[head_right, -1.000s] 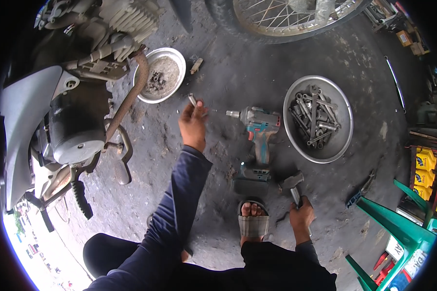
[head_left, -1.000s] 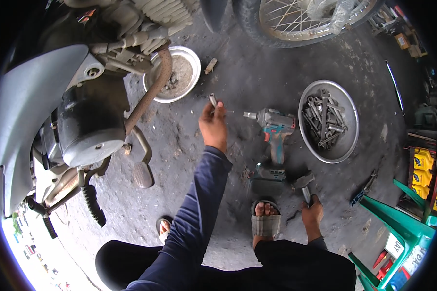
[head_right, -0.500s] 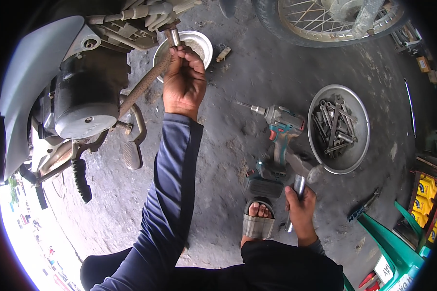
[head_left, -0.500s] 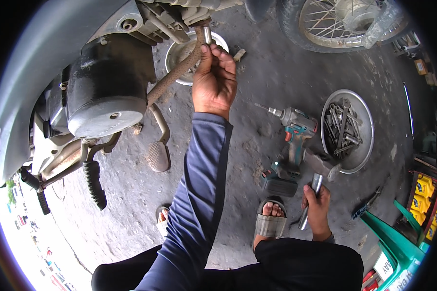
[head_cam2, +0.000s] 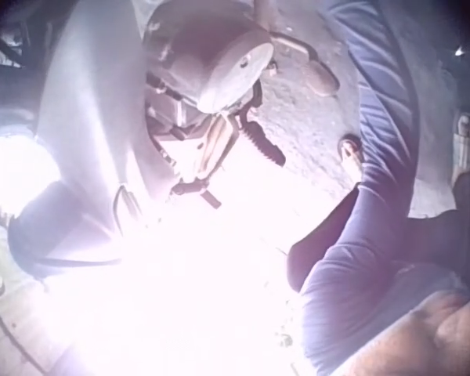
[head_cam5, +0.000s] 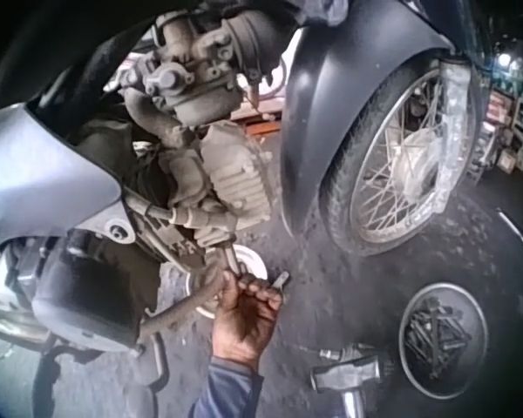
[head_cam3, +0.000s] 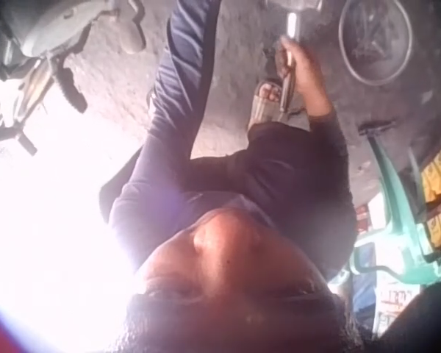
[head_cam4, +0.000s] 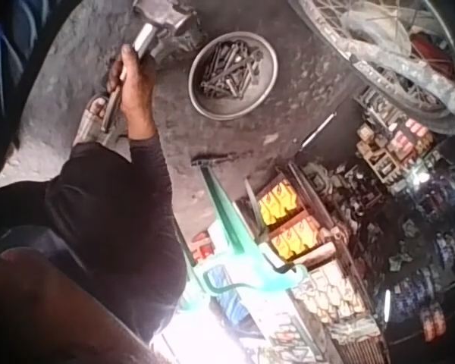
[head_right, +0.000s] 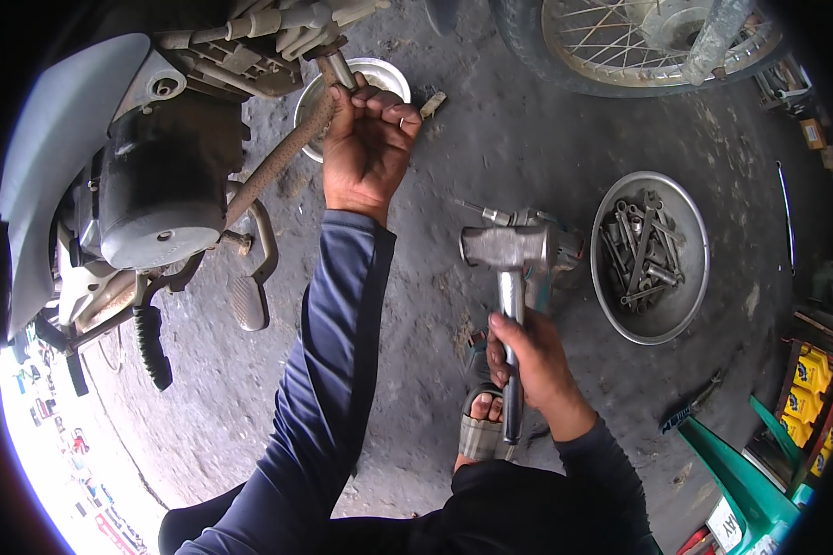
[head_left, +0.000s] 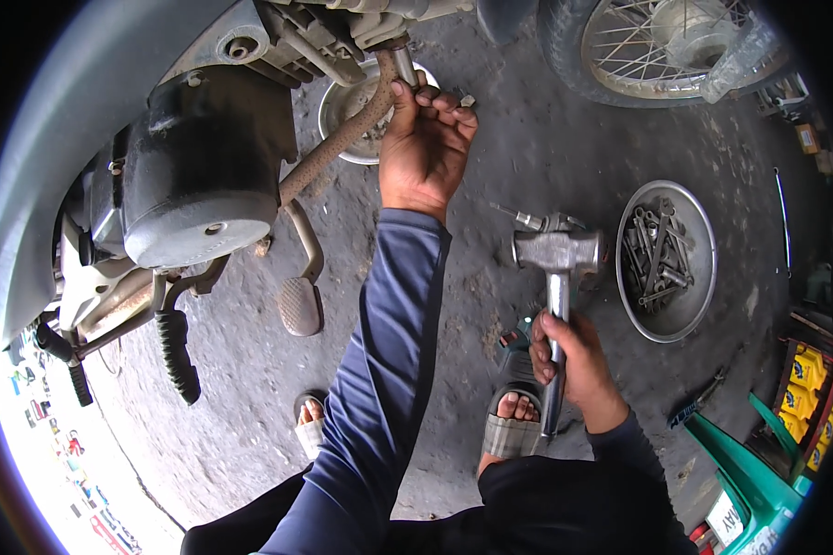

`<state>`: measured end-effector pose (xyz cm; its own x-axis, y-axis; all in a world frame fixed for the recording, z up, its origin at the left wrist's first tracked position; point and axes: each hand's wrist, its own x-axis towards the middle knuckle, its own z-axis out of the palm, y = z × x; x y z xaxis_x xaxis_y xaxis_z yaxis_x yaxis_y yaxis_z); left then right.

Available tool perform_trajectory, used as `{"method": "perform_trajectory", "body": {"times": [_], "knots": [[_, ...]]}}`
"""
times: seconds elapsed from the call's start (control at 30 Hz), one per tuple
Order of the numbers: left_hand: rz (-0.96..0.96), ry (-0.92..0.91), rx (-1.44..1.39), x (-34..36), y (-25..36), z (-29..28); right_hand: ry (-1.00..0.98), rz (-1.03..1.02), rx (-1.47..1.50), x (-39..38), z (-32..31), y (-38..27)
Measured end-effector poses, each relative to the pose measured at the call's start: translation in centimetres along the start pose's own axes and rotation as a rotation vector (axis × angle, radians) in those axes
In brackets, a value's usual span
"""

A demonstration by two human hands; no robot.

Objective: Repairing or disassembling components of a motorcycle exhaust and engine area using hand and power tools.

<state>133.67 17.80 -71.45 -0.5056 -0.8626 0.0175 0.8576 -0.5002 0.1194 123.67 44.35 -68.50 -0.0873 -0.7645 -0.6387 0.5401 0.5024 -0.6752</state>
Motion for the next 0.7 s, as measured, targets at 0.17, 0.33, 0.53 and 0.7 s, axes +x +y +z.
{"method": "perform_trajectory", "body": {"times": [0.17, 0.33, 0.53, 0.7], "knots": [[-0.034, 0.074, 0.145, 0.1, 0.5, -0.4, -0.378, 0.244, 0.474, 3.7, 0.8, -3.3], [-0.024, 0.063, 0.270, 0.5, 0.8, -1.4, -0.420, 0.364, 0.640, 6.7, 3.5, -6.0], [-0.005, -0.011, 0.424, 0.9, 2.1, -2.0, -0.731, 0.445, 0.908, 10.1, 7.3, -6.6], [0.003, -0.015, 0.584, 1.1, 2.2, -2.1, -0.789, 0.491, 1.083, 11.2, 8.2, -7.4]]}}
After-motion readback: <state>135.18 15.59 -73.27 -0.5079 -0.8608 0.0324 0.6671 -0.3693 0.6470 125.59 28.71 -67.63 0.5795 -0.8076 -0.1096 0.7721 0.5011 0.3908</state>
